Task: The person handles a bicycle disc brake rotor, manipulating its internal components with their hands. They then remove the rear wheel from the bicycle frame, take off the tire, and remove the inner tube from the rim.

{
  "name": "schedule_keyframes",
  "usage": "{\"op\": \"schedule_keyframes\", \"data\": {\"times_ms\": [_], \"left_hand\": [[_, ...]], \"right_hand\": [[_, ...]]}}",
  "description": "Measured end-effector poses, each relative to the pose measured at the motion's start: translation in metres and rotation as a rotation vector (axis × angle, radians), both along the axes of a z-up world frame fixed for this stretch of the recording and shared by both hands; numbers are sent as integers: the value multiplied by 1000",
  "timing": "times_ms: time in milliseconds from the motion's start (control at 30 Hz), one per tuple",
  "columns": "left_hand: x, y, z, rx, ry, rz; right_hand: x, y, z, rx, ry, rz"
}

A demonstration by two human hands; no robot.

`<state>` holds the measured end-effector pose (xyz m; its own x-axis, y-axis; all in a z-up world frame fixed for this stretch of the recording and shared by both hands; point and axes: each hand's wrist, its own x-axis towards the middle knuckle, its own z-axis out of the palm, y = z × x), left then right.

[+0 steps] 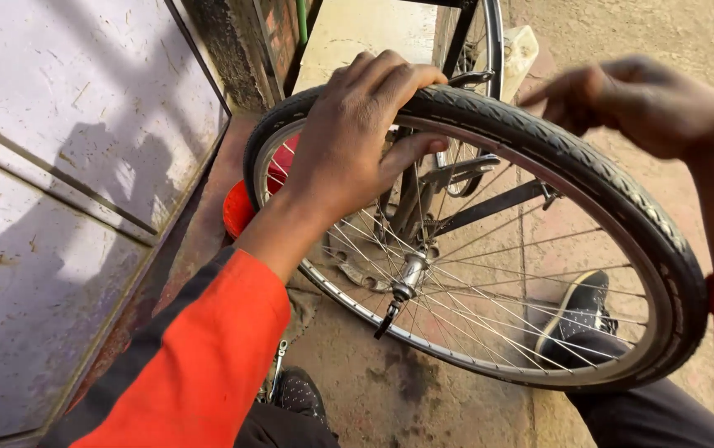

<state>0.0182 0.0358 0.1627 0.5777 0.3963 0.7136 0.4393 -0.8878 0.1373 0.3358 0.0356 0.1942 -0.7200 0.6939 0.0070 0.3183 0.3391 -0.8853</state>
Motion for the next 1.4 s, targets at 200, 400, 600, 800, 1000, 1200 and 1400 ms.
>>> {"op": "schedule_keyframes", "data": {"times_ms": [200, 400, 600, 800, 1000, 1200, 1400], "left_hand": [[8, -6, 10, -85, -103, -93], [-4, -10, 12, -105, -105, -69], [-5, -12, 11, -95, -130, -85], [-3, -21, 14, -94, -150, -54], [-2, -21, 13, -115, -147, -30], [4, -21, 13, -97, -159, -39], [10, -19, 9, -81, -149, -28]], "right_hand": [[-8, 95, -42, 27, -525, -984], [1, 165, -101, -80, -456, -882], [6, 162, -125, -314, -306, -940], [-7, 161, -150, -266, -175, -877], [4, 157, -139, -191, -315, -1162], [34, 156, -142, -177, 68, -1263], [49, 146, -104, 116, 106, -1376]]}}
